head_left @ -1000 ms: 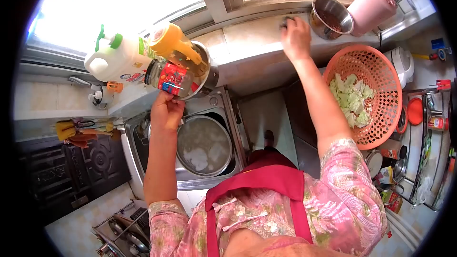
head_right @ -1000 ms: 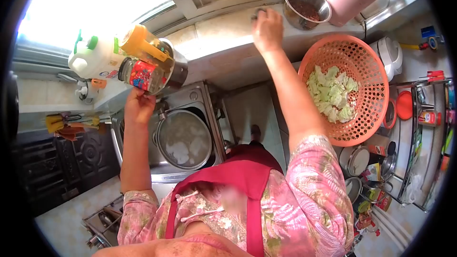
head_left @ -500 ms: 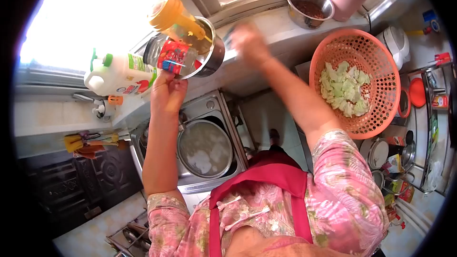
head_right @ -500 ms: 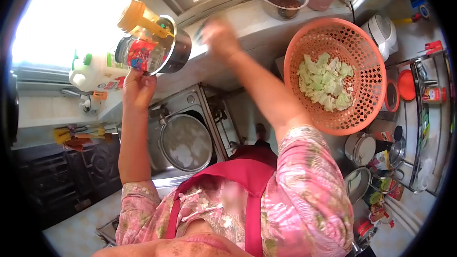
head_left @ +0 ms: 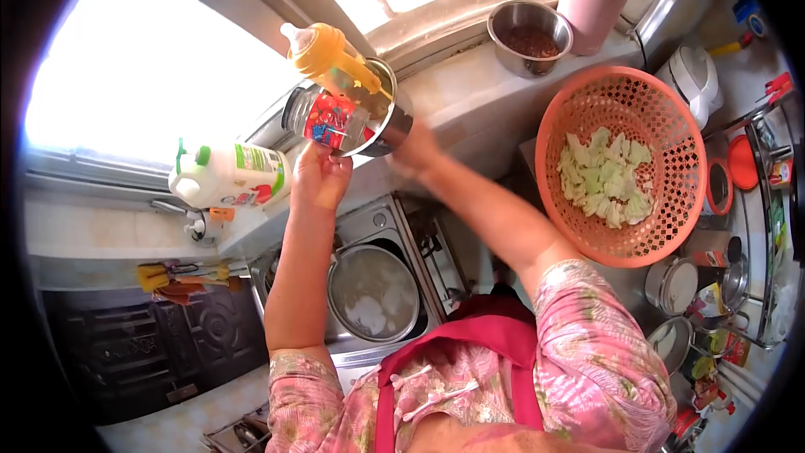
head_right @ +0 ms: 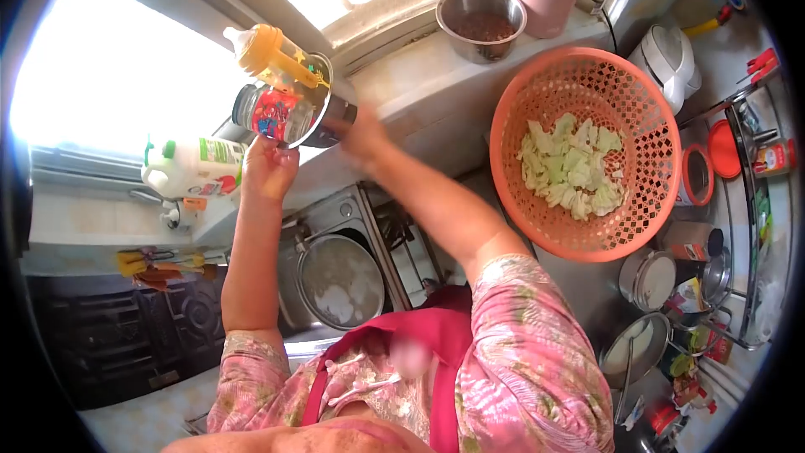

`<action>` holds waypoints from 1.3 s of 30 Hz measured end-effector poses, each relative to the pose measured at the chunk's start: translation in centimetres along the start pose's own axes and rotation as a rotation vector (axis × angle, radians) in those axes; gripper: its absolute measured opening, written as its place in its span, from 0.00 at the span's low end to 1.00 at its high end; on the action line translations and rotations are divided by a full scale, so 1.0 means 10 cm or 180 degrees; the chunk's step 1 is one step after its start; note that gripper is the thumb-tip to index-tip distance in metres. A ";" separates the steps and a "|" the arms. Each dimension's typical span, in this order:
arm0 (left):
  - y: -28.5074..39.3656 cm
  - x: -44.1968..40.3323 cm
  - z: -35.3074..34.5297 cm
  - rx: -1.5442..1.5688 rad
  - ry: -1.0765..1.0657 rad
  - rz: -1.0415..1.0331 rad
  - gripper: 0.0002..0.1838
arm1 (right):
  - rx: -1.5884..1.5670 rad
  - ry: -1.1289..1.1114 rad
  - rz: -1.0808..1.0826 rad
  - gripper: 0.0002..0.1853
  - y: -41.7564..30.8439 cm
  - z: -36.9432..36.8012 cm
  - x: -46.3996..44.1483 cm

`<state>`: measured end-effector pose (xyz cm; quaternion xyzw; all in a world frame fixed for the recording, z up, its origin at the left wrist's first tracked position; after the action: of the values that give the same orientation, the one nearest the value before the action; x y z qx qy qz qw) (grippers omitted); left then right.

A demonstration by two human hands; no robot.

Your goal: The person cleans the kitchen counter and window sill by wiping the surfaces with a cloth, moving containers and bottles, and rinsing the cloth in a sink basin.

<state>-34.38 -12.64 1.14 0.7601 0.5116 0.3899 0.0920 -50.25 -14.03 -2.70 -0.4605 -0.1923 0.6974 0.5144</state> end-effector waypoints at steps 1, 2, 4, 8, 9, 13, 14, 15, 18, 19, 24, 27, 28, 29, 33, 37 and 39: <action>-0.01 0.02 -0.06 -0.0028 0.0045 -0.0007 0.05 | -0.1127 0.0289 -0.0013 0.10 -0.31 0.00 0.16; 0.02 0.00 -0.13 -0.0048 0.0066 -0.0035 0.05 | -0.0011 0.0021 0.1271 0.10 -0.49 -0.22 0.26; 0.00 -0.14 -0.17 0.0032 -0.0179 0.0227 0.07 | 0.0252 -0.0305 0.1495 0.10 -0.47 -0.29 0.54; -0.24 -0.48 -0.35 -0.0081 -0.0175 0.0256 0.10 | -0.0313 0.1038 0.0242 0.09 0.08 0.56 0.97; -0.33 -0.53 -0.43 -0.0144 -0.0210 0.0283 0.10 | -0.0169 0.1513 -0.0017 0.09 0.19 0.88 0.99; -0.58 -0.82 -0.60 -0.0392 -0.0201 0.0314 0.11 | 0.0287 0.2999 -0.0574 0.07 0.73 1.55 0.80; -0.64 -0.88 -0.60 -0.0438 -0.0159 0.0360 0.10 | 0.0305 0.2920 -0.0787 0.07 0.78 1.45 0.76; -0.69 -0.92 -0.57 -0.0414 -0.0048 0.0339 0.09 | 0.0324 0.2836 -0.1013 0.07 0.80 1.26 0.72; -0.76 -1.02 -0.67 -0.0410 0.0111 0.0198 0.08 | 0.0418 0.2104 -0.0496 0.06 0.69 0.41 0.79; -0.78 -1.02 -0.68 -0.0425 0.0141 0.0162 0.08 | -0.0175 0.2083 -0.0426 0.06 0.62 0.23 0.88; -0.71 -1.07 -0.62 -0.0612 -0.0165 0.0188 0.11 | 0.0418 0.2317 -0.0097 0.07 0.36 1.38 0.57; -0.69 -1.09 -0.52 -0.0569 -0.0099 0.0214 0.10 | 0.1857 0.1262 -0.0429 0.09 0.46 1.46 0.30; -0.68 -1.12 -0.49 -0.0458 -0.0073 0.0252 0.10 | 0.2122 0.0847 -0.0595 0.09 0.49 1.43 0.25; -0.67 -1.07 -0.52 -0.0502 -0.0088 0.0195 0.10 | 0.2236 0.0613 -0.0460 0.08 0.55 1.30 0.21; -0.55 -1.04 -0.48 -0.0612 -0.0192 0.0108 0.10 | 0.2330 0.0572 -0.0351 0.07 0.66 1.27 0.26; -0.48 -1.04 -0.37 -0.0715 -0.0209 0.0097 0.09 | 0.2732 0.0297 -0.0192 0.07 0.57 1.42 0.19; -0.48 -1.06 -0.35 -0.0734 -0.0203 0.0148 0.09 | 0.2454 0.0245 -0.0069 0.08 0.47 1.15 0.19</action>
<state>-41.98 -20.31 -4.35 0.7681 0.4424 0.4238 0.1861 -62.56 -11.87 -1.28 -0.2571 0.0985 0.6953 0.6639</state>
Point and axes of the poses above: each hand's wrist, its own x-axis away from the middle knuckle, its own z-axis out of the back of the hand, y = z × x, the point moved 7 cm from there along -x, towards the middle knuckle, and after that the axes turned 6 degrees about z, right-handed, at the moved point
